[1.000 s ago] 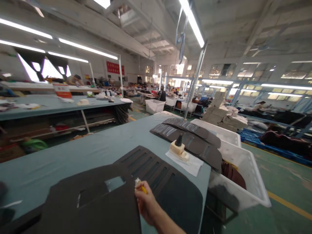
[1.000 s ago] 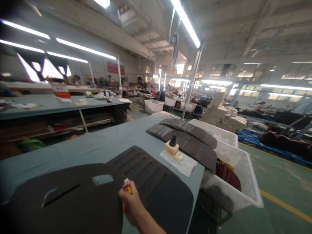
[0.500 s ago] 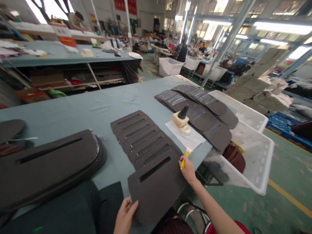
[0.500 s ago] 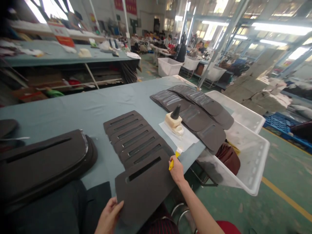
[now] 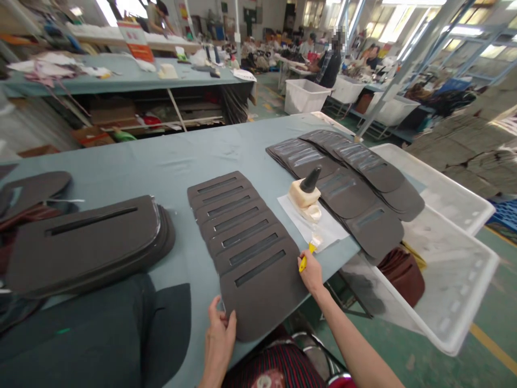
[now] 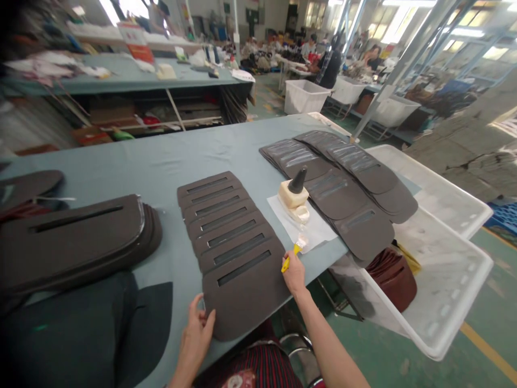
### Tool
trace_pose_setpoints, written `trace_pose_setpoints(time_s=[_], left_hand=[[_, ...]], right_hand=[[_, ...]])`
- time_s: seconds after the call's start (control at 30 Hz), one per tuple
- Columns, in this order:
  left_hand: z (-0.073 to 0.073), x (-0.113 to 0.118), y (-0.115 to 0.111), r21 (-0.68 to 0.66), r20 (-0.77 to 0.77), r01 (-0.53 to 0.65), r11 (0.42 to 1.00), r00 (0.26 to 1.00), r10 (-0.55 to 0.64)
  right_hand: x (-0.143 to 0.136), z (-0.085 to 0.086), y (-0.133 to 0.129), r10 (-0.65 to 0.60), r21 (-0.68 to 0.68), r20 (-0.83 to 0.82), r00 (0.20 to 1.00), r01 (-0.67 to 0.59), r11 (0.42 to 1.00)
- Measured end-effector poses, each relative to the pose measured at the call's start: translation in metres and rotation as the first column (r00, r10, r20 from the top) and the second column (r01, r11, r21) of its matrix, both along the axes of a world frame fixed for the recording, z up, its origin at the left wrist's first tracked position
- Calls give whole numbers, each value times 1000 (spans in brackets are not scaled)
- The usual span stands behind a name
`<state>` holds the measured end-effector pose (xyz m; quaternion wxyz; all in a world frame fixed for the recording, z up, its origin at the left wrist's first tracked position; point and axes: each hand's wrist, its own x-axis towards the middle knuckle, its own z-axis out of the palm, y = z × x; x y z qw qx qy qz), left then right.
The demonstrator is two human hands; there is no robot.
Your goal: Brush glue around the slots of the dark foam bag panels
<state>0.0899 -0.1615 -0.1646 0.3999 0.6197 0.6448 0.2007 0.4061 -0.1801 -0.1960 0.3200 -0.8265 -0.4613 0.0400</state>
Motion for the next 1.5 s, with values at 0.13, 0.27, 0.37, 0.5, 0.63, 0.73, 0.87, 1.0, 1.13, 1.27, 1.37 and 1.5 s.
trace_pose_setpoints(time_s=[0.13,0.27,0.37,0.5,0.63,0.73,0.87,1.0,1.13,1.27,1.37,1.5], left_hand=[[1,1,2,32,-66,79,996,995,-77],[-2,-1,3,65,-69,89,994,994,-85],[-2,-1,3,77,-59,95,993,994,-90],[0,-1,2,78,-66,91,993,994,-86],[0,-1,1,86,-74,94,992,993,-88],[0,-1,2,81,-101,111,990,990,-103],[-2,0,5,50,-140,136,989,982,-128],[-6,0,8,-8,-176,132,991,976,-132],[-8,0,10,-34,-187,141,989,972,-145],[-6,0,10,-29,-198,144,989,969,-147],[-6,0,9,-30,-207,147,989,967,-150],[-6,3,10,-29,-194,151,988,969,-153]], right_hand=[[1,0,0,1,-28,11,1000,-1,1000],[3,-4,-1,-23,-84,41,999,27,996],[5,-10,1,-38,-91,56,998,43,995],[8,-14,2,-35,-108,70,997,42,993],[7,-13,3,-46,-131,86,995,58,990],[6,-10,4,-50,-138,78,996,61,989],[4,-5,5,-49,-163,69,996,60,985],[2,-2,5,-50,-167,66,997,61,984],[2,-2,5,-49,-164,70,996,60,985],[2,-4,5,-59,-196,73,996,72,978],[1,-3,7,-48,-231,86,995,67,971],[1,1,11,-7,-296,137,991,48,954]])
